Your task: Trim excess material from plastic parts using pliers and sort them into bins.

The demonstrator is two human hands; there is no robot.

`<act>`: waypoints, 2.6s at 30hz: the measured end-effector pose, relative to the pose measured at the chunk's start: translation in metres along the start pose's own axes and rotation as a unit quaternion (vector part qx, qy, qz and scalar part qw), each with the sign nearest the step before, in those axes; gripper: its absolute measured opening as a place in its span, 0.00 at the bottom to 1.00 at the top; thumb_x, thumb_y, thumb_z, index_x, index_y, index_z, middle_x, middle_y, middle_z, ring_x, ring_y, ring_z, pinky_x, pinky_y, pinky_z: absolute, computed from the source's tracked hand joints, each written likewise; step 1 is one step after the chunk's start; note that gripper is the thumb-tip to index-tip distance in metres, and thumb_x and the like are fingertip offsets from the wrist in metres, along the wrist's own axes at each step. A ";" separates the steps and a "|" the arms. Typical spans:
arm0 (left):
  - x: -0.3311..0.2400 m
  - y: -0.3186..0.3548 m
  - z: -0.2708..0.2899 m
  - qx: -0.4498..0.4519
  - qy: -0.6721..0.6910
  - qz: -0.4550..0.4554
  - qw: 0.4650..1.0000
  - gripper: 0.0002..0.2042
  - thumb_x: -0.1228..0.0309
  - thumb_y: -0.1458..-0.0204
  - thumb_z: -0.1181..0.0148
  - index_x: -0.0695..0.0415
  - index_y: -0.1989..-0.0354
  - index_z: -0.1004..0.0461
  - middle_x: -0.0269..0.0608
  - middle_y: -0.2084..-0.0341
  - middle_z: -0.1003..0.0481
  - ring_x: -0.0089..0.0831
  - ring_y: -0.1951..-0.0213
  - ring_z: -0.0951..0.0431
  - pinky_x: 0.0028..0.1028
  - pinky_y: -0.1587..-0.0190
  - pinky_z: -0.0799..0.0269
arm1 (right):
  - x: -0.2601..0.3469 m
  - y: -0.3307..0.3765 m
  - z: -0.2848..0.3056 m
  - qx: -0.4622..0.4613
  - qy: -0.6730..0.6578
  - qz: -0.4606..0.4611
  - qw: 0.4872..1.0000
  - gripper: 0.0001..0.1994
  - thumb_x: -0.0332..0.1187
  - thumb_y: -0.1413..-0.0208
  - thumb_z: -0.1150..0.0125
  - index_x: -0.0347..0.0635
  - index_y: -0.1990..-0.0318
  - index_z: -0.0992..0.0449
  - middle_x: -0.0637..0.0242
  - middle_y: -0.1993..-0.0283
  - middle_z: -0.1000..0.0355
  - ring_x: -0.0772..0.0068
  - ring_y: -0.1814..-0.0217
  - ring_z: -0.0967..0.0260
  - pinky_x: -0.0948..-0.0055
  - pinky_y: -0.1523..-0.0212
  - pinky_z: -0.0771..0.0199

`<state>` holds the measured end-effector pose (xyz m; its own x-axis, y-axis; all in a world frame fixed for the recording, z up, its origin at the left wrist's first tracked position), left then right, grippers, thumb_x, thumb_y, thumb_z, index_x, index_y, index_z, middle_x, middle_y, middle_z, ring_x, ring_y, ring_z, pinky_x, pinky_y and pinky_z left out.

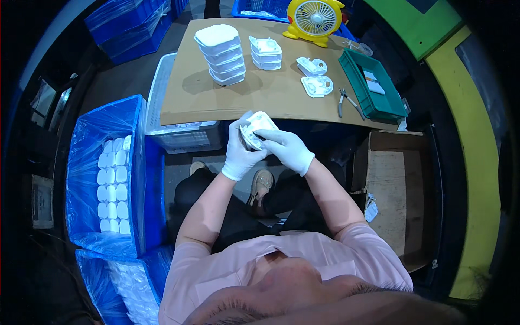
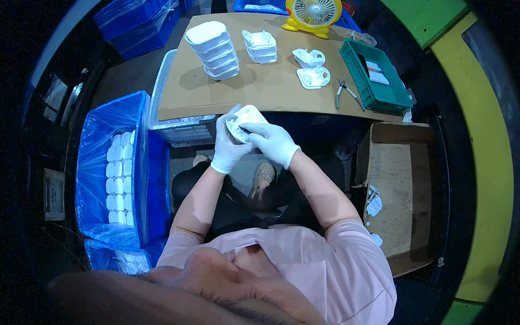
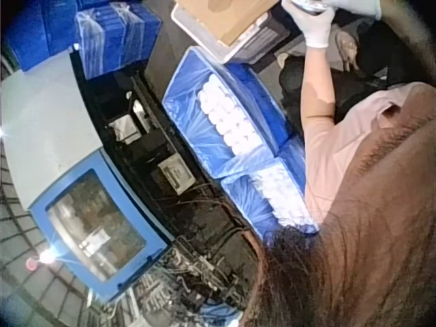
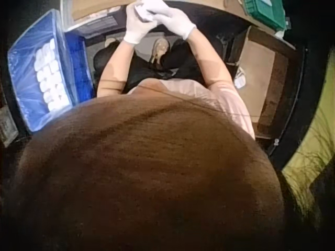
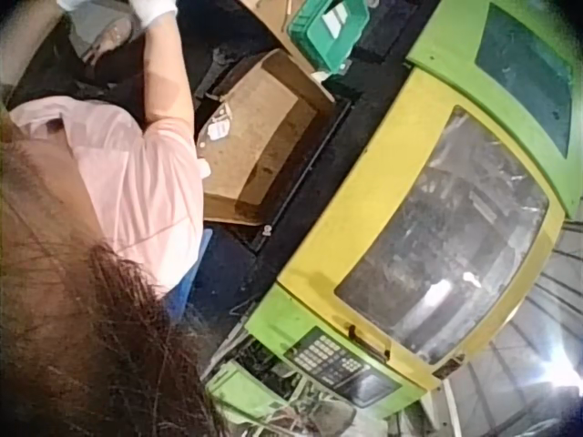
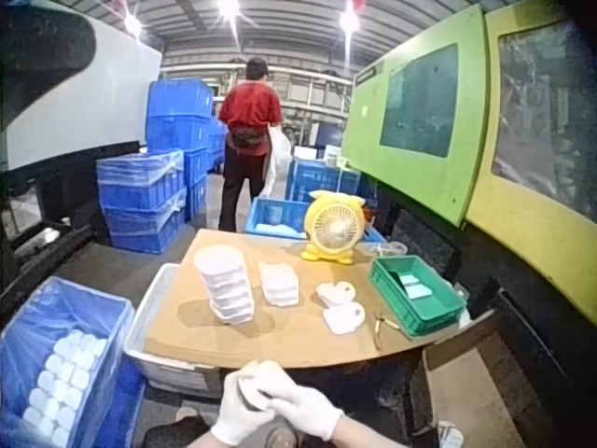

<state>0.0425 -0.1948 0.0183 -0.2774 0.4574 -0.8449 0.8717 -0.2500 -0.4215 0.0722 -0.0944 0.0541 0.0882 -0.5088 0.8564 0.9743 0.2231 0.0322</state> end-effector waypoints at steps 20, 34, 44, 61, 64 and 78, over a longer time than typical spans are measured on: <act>0.015 -0.001 0.003 -0.011 -0.121 0.056 0.991 0.41 0.73 0.68 0.23 0.56 0.46 0.46 0.52 0.39 0.44 0.40 0.40 0.37 0.39 0.40 0.36 | -0.032 -0.003 -0.008 0.043 -0.206 -0.156 0.965 0.21 0.31 0.47 0.47 0.39 0.44 0.27 0.66 0.55 0.25 0.81 0.59 0.33 0.80 0.57 0.32; 0.011 -0.013 0.025 -0.082 -0.111 -0.008 0.990 0.42 0.75 0.68 0.24 0.58 0.45 0.47 0.51 0.41 0.43 0.38 0.42 0.35 0.35 0.42 0.33 | -0.042 -0.010 0.040 -0.123 -0.280 -0.151 0.940 0.21 0.31 0.44 0.49 0.40 0.42 0.30 0.78 0.76 0.39 0.91 0.83 0.52 0.87 0.85 0.54; 0.011 -0.017 0.025 -0.059 0.051 0.057 0.995 0.36 0.71 0.61 0.29 0.58 0.43 0.43 0.43 0.47 0.36 0.33 0.44 0.34 0.34 0.41 0.36 | -0.048 -0.071 0.105 -0.208 0.443 -0.072 0.869 0.14 0.47 0.46 0.44 0.52 0.56 0.24 0.60 0.58 0.26 0.56 0.59 0.26 0.57 0.60 0.26; 0.034 -0.037 0.029 -0.101 0.244 0.095 0.960 0.30 0.69 0.56 0.30 0.53 0.45 0.40 0.39 0.48 0.35 0.30 0.45 0.33 0.29 0.44 0.35 | 0.037 -0.025 0.044 -0.169 0.256 0.250 0.918 0.21 0.28 0.56 0.33 0.40 0.52 0.26 0.56 0.54 0.30 0.53 0.55 0.29 0.64 0.56 0.27; 0.034 -0.041 0.016 -0.058 0.234 0.081 0.967 0.30 0.64 0.55 0.30 0.53 0.46 0.41 0.41 0.49 0.34 0.30 0.46 0.32 0.30 0.45 0.33 | 0.031 -0.024 0.057 -0.190 0.202 0.271 0.922 0.15 0.24 0.57 0.33 0.40 0.58 0.24 0.57 0.57 0.30 0.57 0.58 0.29 0.67 0.57 0.27; 0.044 -0.053 -0.013 0.063 0.334 0.131 0.931 0.27 0.60 0.54 0.31 0.55 0.48 0.35 0.36 0.52 0.30 0.27 0.48 0.29 0.29 0.43 0.35 | -0.050 -0.063 0.029 -0.150 -0.321 -0.014 0.935 0.35 0.39 0.50 0.33 0.37 0.37 0.44 0.58 0.44 0.37 0.66 0.43 0.36 0.68 0.42 0.36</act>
<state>-0.0106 -0.1507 0.0076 0.2870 0.7851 -0.5488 0.8084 -0.5059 -0.3010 0.0005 -0.0590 0.0239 0.0128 0.1138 0.9934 0.9972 -0.0747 -0.0043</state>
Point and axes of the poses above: each hand's wrist, its own y-axis away from the middle knuckle, its own z-axis out of the back of the hand, x = y × z, the point moved 10 cm from there along -y, towards the middle knuckle
